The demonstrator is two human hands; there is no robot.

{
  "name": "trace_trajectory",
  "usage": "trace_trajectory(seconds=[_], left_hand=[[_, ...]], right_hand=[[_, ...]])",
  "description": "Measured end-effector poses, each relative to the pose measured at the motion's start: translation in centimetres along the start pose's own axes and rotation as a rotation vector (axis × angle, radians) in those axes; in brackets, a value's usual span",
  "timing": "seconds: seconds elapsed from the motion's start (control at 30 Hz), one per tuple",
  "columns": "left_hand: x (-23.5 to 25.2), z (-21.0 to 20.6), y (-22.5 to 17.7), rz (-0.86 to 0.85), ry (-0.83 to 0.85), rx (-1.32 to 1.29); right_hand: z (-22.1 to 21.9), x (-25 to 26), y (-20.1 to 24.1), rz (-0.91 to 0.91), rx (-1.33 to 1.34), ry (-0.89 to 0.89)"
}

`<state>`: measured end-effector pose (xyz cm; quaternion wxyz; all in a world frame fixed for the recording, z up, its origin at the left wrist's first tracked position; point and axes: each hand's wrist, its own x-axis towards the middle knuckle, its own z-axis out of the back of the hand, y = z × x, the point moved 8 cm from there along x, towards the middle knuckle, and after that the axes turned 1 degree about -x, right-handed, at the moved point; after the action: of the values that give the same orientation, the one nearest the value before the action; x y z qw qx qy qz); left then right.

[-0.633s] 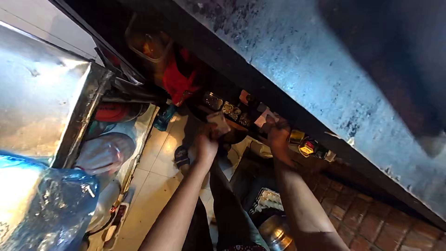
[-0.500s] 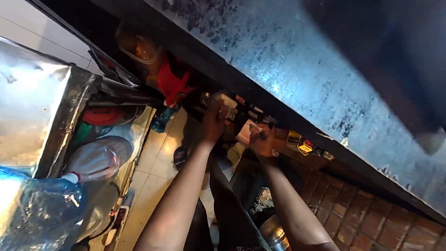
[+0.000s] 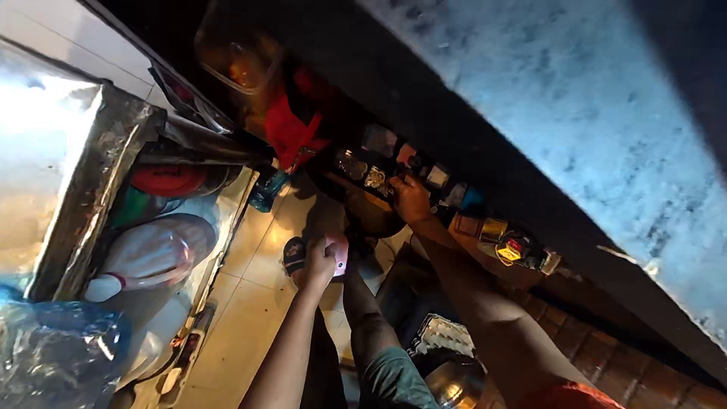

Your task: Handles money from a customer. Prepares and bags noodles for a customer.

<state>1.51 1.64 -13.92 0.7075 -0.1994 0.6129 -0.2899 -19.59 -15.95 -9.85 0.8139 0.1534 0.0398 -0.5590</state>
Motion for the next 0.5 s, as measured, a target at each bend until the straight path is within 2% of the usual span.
trace_trajectory(seconds=[0.1, 0.2, 0.3, 0.4, 0.5], left_hand=[[0.0, 0.7, -0.5, -0.002, -0.084, -0.026], [0.3, 1.8, -2.3, -0.001, -0.16, -0.011], [0.6, 2.0, -4.4, -0.006, -0.154, -0.028], [0.8, 0.7, -5.5, -0.026, -0.051, -0.108], [0.2, 0.5, -4.8, -0.015, -0.056, -0.137]], right_hand=[[-0.2, 0.2, -0.2, -0.006, -0.068, 0.127], [1.4, 0.5, 0.8, -0.054, -0.004, 0.107], [2.7, -1.0, 3.8, -0.288, 0.479, 0.108], [-0.9, -3.7, 6.7, -0.515, 1.069, 0.096], [-3.6, -5.3, 9.6, -0.597, 1.119, 0.153]])
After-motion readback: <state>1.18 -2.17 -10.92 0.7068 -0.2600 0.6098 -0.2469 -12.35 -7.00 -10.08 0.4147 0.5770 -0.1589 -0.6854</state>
